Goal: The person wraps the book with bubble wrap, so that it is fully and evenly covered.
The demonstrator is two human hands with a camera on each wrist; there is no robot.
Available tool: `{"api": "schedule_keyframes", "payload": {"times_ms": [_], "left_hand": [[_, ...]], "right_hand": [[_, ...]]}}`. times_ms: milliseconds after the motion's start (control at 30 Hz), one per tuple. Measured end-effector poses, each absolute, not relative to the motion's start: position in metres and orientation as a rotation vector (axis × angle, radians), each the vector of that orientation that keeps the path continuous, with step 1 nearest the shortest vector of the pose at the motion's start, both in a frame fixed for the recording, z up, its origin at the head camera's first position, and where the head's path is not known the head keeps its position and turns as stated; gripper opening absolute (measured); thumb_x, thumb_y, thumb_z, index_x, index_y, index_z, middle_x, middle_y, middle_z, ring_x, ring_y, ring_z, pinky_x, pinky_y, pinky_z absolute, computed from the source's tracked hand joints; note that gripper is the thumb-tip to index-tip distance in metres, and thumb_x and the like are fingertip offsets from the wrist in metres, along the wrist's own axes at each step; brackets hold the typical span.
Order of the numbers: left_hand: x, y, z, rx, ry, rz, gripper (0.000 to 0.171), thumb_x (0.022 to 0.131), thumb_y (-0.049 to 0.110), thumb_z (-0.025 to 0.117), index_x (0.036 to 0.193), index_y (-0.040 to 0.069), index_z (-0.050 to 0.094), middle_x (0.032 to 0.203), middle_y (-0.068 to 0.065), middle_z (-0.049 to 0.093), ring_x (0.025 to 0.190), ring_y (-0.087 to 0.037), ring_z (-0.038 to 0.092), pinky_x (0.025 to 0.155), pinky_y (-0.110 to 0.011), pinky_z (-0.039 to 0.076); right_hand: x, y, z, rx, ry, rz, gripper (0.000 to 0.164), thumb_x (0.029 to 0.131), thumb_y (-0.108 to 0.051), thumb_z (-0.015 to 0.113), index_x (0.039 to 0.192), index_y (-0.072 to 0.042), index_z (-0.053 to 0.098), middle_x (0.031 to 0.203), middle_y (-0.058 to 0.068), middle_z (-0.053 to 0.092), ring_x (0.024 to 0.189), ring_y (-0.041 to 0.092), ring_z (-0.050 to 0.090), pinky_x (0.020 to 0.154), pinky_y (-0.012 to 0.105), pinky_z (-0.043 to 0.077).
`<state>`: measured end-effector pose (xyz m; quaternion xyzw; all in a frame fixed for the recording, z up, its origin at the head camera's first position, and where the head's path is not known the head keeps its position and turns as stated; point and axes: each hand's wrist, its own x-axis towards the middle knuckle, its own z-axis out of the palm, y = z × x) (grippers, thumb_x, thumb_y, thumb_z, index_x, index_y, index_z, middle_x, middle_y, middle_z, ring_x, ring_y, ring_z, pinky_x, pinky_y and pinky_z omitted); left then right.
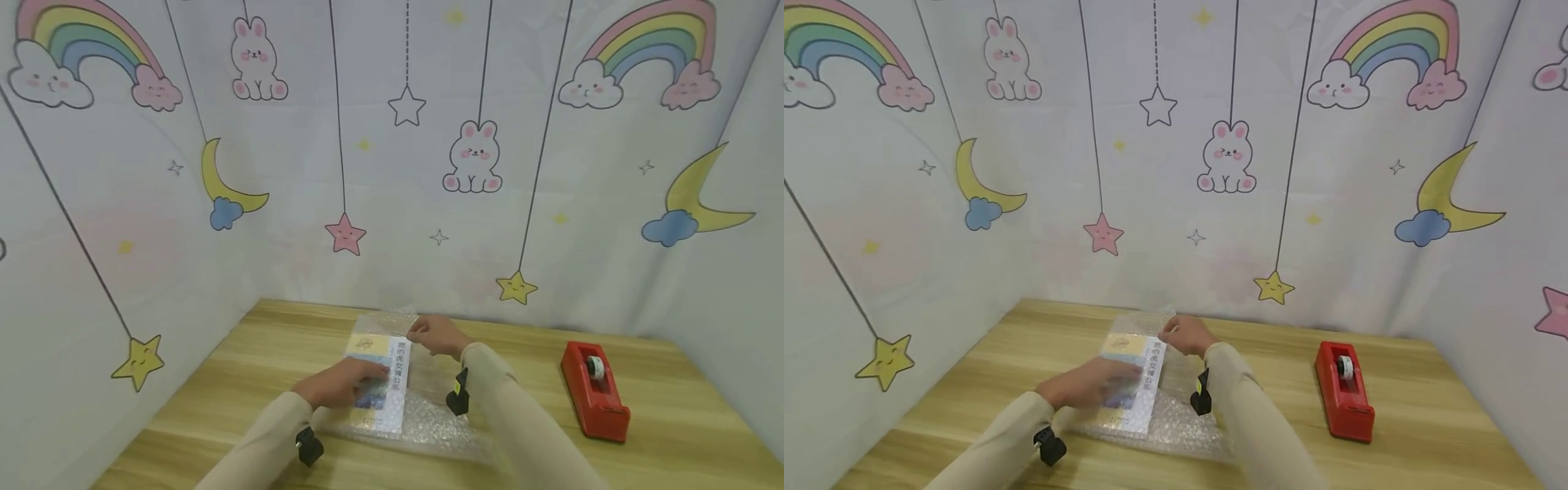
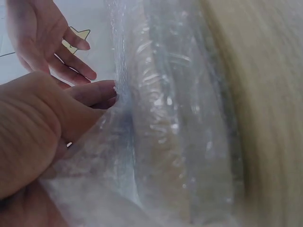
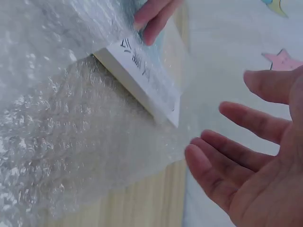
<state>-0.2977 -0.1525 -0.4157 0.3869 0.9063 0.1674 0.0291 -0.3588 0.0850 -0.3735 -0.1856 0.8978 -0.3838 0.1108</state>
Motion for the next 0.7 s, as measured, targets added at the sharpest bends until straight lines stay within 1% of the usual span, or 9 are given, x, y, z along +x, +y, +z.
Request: {"api": "schedule_keyframes", "payload": {"times_ms": [67,200,300,467,533,600,700], "left_hand": [[-0.299,-0.152,-0.416,1.182,2.785,0.519,0.053,0.083,-0.016,0.061,0.134,-0.001,0.060,0.142,-0.017,0.060,0.130,-0.033,0.059,0.107,-0.041,0.051],[-0.299,-0.149,-0.416,1.160,2.770,0.526,0.053,0.083,-0.018,0.059,0.132,-0.001,0.061,0.143,-0.016,0.059,0.132,-0.033,0.058,0.108,-0.041,0.050],[-0.298,-0.147,-0.416,1.154,2.776,0.514,0.052,0.082,-0.017,0.059,0.131,0.000,0.062,0.143,-0.015,0.060,0.133,-0.032,0.057,0.110,-0.040,0.049],[-0.296,-0.145,-0.416,1.129,2.787,0.499,0.053,0.083,-0.016,0.060,0.132,0.002,0.062,0.142,-0.013,0.061,0.134,-0.029,0.057,0.111,-0.039,0.049],[-0.296,-0.146,-0.416,1.117,2.795,0.499,0.054,0.083,-0.017,0.060,0.134,0.003,0.062,0.142,-0.013,0.061,0.133,-0.029,0.058,0.110,-0.039,0.049],[-0.297,-0.148,-0.415,1.111,2.805,0.496,0.055,0.083,-0.017,0.059,0.135,0.003,0.061,0.142,-0.013,0.061,0.133,-0.029,0.058,0.110,-0.039,0.049],[-0.297,-0.151,-0.414,1.120,2.813,0.496,0.056,0.082,-0.018,0.059,0.135,0.003,0.061,0.142,-0.014,0.061,0.132,-0.030,0.059,0.110,-0.039,0.049]], "right_hand": [[-0.368,0.084,-0.381,-0.509,2.660,-1.178,0.028,0.099,-0.020,0.060,0.114,0.002,0.068,0.122,0.023,0.068,0.112,0.040,0.066,0.083,0.042,0.061],[-0.380,0.084,-0.394,-0.413,2.588,-1.323,0.032,0.098,-0.020,0.059,0.116,0.006,0.067,0.125,0.025,0.066,0.120,0.041,0.062,0.096,0.048,0.057],[-0.385,0.084,-0.401,-0.351,2.545,-1.376,0.037,0.098,-0.024,0.059,0.120,0.006,0.065,0.131,0.025,0.062,0.125,0.042,0.057,0.104,0.054,0.051],[-0.388,0.080,-0.412,-0.271,2.466,-1.455,0.037,0.097,-0.027,0.061,0.119,0.003,0.064,0.136,0.024,0.059,0.132,0.044,0.051,0.113,0.059,0.038],[-0.390,0.077,-0.414,-0.250,2.410,-1.506,0.040,0.097,-0.026,0.060,0.121,0.005,0.063,0.139,0.025,0.056,0.137,0.046,0.046,0.118,0.061,0.032],[-0.392,0.073,-0.414,-0.225,2.369,-1.542,0.047,0.098,-0.028,0.059,0.130,0.007,0.059,0.148,0.026,0.049,0.143,0.047,0.039,0.121,0.062,0.026],[-0.394,0.070,-0.412,-0.200,2.347,-1.544,0.056,0.098,-0.030,0.058,0.139,0.009,0.052,0.155,0.028,0.040,0.147,0.047,0.032,0.123,0.061,0.023]]}}
